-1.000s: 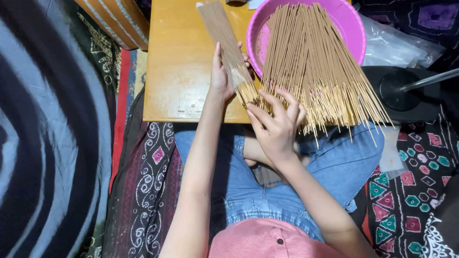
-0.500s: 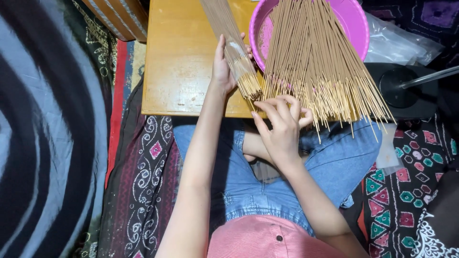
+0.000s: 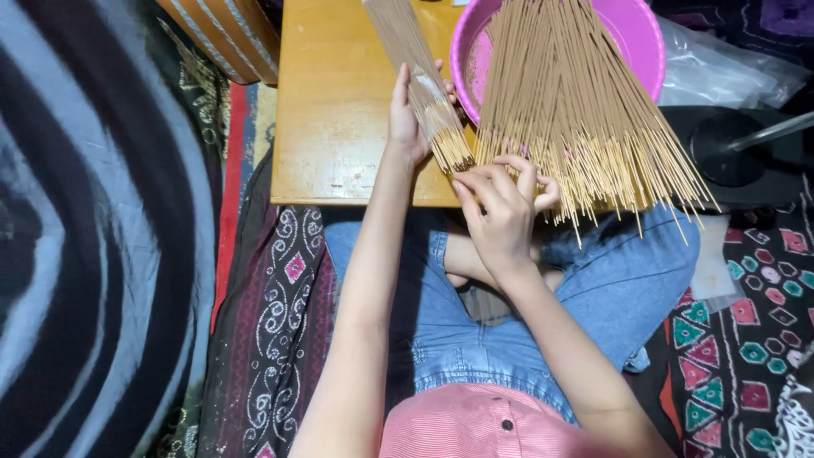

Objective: The person sorts through a bundle of incense sticks, picking individual sticks from a large pile and grouping them together.

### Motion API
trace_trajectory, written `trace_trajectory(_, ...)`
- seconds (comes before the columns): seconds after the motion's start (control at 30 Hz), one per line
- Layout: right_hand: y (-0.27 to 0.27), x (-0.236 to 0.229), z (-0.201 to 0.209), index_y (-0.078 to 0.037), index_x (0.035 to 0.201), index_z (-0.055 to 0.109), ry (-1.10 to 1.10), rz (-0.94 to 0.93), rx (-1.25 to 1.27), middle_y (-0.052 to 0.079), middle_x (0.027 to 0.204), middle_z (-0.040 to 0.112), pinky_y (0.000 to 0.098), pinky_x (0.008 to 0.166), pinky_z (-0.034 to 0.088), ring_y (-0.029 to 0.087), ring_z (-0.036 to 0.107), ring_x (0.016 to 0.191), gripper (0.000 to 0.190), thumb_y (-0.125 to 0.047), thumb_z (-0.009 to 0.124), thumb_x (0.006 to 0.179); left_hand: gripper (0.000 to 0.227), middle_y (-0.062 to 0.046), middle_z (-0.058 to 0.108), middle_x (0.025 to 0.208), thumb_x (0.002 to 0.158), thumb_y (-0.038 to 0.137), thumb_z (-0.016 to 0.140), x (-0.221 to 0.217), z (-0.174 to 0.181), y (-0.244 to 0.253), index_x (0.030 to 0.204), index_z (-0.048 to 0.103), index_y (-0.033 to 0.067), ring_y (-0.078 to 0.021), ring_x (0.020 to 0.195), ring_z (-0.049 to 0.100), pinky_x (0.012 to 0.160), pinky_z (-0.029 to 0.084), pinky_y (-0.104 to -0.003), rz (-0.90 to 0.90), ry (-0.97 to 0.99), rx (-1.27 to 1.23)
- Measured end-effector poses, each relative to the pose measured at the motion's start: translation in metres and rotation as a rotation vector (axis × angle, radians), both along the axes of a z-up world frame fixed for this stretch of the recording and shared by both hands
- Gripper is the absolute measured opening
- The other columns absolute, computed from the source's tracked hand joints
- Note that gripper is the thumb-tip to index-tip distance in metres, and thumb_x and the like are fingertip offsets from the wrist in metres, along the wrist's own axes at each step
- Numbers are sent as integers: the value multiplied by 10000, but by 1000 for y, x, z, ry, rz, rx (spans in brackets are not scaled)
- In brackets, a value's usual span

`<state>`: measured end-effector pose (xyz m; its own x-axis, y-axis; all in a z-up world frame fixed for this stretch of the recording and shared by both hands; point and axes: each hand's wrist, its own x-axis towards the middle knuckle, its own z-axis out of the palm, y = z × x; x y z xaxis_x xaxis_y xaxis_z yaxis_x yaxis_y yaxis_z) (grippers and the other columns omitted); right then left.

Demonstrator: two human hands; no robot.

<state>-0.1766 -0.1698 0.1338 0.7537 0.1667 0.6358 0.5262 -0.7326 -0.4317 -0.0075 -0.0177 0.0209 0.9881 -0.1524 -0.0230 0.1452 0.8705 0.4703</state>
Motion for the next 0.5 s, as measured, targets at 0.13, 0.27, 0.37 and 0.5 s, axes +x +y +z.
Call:
trace_trajectory(0.13,13,9,-8,-130,899,781,-23,-24,20,-26,894,707,484,1004,208,216,549,1080,40,-91,785,894,584,-109,619,887,1001,525,384,-7,-4,-3,1321,505,52,-170,780,648,689,554,-281,-1,2,2)
trace_trajectory(0.27,19,26,-11,-131,954,760,-48,-7,14,-14,895,698,472,1001,228,220,557,1061,81,-101,782,882,557,-111,632,907,1011,510,391,2,1,1,1326,507,65,-174,781,657,697,565,-298,-6,-26,-34)
trace_trajectory(0.37,18,25,-10,-134,974,743,-29,-25,-1,-31,899,693,465,994,222,213,521,1009,73,-116,768,908,551,-117,629,914,1014,495,395,-2,0,1,1331,498,55,-179,781,656,702,564,-299,-11,-3,-48)
trace_trajectory(0.5,-2,18,-4,-150,1026,763,36,-15,7,-45,796,652,433,983,230,193,519,979,170,-189,835,877,583,-111,637,897,1015,492,374,-1,-1,0,1344,500,28,-167,770,658,725,571,-281,32,1,56)
